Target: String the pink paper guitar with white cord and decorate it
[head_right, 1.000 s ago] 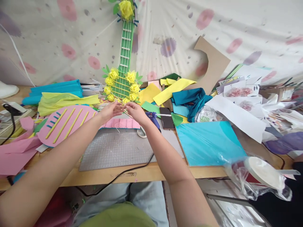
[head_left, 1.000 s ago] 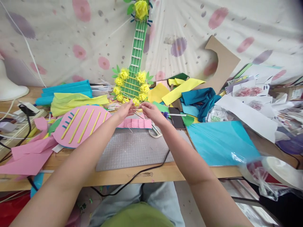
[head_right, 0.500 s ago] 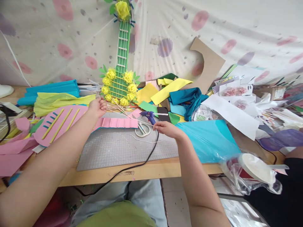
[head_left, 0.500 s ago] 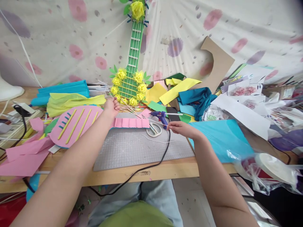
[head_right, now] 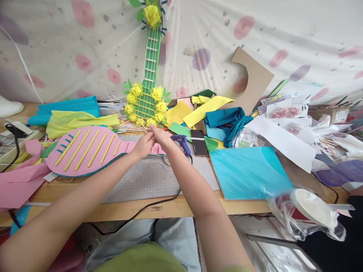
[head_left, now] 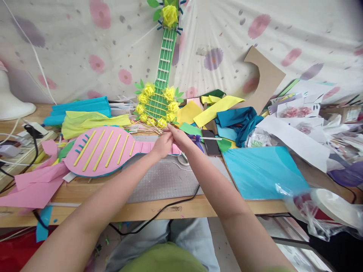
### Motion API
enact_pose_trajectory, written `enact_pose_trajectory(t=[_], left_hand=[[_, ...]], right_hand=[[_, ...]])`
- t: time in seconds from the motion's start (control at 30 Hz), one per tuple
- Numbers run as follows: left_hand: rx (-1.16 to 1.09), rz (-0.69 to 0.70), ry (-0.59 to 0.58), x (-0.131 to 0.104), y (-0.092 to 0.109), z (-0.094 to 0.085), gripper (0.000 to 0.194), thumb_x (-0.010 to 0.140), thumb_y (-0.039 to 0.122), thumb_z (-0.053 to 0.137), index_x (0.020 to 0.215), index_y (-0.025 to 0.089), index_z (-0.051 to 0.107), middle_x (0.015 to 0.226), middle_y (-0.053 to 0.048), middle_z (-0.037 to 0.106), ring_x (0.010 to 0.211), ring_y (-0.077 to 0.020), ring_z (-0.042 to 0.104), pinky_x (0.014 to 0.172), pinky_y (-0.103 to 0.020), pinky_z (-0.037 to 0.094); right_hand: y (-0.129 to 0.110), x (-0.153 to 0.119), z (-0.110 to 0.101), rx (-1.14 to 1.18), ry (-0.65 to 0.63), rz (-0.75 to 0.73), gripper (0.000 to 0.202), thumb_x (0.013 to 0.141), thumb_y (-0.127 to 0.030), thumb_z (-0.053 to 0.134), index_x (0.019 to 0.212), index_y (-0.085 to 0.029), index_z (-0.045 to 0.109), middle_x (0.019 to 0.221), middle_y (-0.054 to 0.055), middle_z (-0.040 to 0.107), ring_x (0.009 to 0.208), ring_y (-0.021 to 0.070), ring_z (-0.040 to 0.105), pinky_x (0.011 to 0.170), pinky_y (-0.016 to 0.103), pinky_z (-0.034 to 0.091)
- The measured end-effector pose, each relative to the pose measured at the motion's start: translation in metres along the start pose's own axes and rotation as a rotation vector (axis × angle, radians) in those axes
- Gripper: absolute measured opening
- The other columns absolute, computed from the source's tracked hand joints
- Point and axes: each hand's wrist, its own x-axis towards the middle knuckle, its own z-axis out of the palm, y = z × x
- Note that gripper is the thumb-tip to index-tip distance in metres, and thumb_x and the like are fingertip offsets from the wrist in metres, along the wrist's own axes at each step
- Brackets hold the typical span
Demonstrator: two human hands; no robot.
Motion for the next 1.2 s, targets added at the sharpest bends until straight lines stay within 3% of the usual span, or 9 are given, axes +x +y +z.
enact_pose_trajectory(t=[0.1,0.2,0.33,0.5,0.6,0.7,0.83,1.0,1.2], left_hand=[[0.353,0.173,-0.225,-0.013,-0.001,0.001,0.018,0.080,0.022,0.042,0.067,0.019,0.054,0.068,-0.002,0.057,0.065,-0.0154,0.050,0.063,-0.026,0.036],[0.611,0.180,-0.544,-0.021,0.000,-0.002,0.017,0.076,0.021,0.045,0.064,0.021,0.057,0.069,-0.001,0.062,0.066,-0.0165,0.052,0.063,-0.027,0.036],[0.534,0.013,-0.637,-0.014,0.001,-0.020,0.014,0.075,0.030,0.056,0.068,0.021,0.064,0.078,-0.002,0.066,0.076,-0.0193,0.058,0.069,-0.027,0.040],[-0.398,-0.216,-0.359,0.013,0.009,-0.045,0.028,0.077,0.040,0.060,0.093,0.018,0.061,0.097,-0.009,0.065,0.090,-0.0187,0.061,0.081,-0.030,0.046],[-0.811,-0.290,-0.057,0.033,0.015,-0.053,0.024,0.085,0.036,0.049,0.084,0.013,0.057,0.072,-0.006,0.062,0.070,-0.0138,0.062,0.072,-0.029,0.050],[-1.089,-0.265,0.185,0.051,0.018,-0.071,0.024,0.092,0.021,0.036,0.077,0.013,0.052,0.048,0.004,0.045,0.042,-0.0046,0.047,0.050,-0.016,0.044],[-1.211,-0.216,0.339,0.065,0.021,-0.112,0.029,0.093,0.011,0.027,0.072,0.016,0.047,0.040,0.009,0.027,0.030,-0.0026,0.027,0.033,-0.011,0.025],[-1.183,-0.172,0.469,0.067,0.027,-0.156,0.031,0.094,0.012,0.024,0.068,0.016,0.041,0.038,0.010,0.019,0.029,-0.0024,0.017,0.030,-0.012,0.017],[-1.052,-0.225,0.517,0.063,0.020,-0.192,0.032,0.094,0.015,0.025,0.065,0.016,0.039,0.035,0.010,0.020,0.030,-0.0016,0.016,0.030,-0.010,0.016]], right_hand=[[-0.014,0.010,0.003,0.088,-0.129,0.073,0.020,0.081,-0.034,0.055,0.084,-0.014,0.059,0.058,-0.001,0.054,0.051,0.0080,0.047,0.050,0.020,0.041],[-0.021,0.007,0.001,0.000,-0.124,-0.002,0.012,0.083,-0.025,0.050,0.076,-0.016,0.055,0.047,-0.008,0.035,0.038,0.0038,0.025,0.038,0.017,0.021],[-0.015,-0.009,-0.012,-0.256,-0.176,-0.261,0.016,0.083,-0.028,0.047,0.074,-0.017,0.054,0.049,-0.008,0.027,0.043,0.0048,0.022,0.042,0.019,0.018],[-0.007,-0.031,-0.035,-0.537,-0.203,-0.386,0.023,0.082,-0.036,0.045,0.077,-0.017,0.056,0.068,-0.002,0.047,0.058,0.0078,0.038,0.056,0.022,0.032],[-0.007,-0.043,-0.042,-0.637,-0.356,-0.369,0.026,0.084,-0.037,0.043,0.077,-0.017,0.057,0.070,-0.002,0.049,0.061,0.0087,0.040,0.059,0.023,0.033],[-0.006,-0.052,-0.047,-0.713,-0.540,-0.363,0.026,0.085,-0.036,0.042,0.079,-0.017,0.058,0.074,0.000,0.052,0.065,0.0097,0.043,0.062,0.024,0.034],[0.002,-0.057,-0.060,-0.857,-0.561,-0.262,0.026,0.084,-0.034,0.041,0.078,-0.016,0.060,0.069,-0.001,0.050,0.063,0.0101,0.042,0.059,0.023,0.033],[0.010,-0.071,-0.087,-0.957,-0.577,-0.114,0.025,0.082,-0.033,0.041,0.077,-0.016,0.059,0.071,0.000,0.051,0.064,0.0106,0.043,0.060,0.023,0.033],[0.003,-0.116,-0.145,-1.006,-0.230,0.038,0.028,0.081,-0.041,0.041,0.077,-0.019,0.058,0.074,0.002,0.055,0.067,0.0132,0.045,0.061,0.024,0.035]])
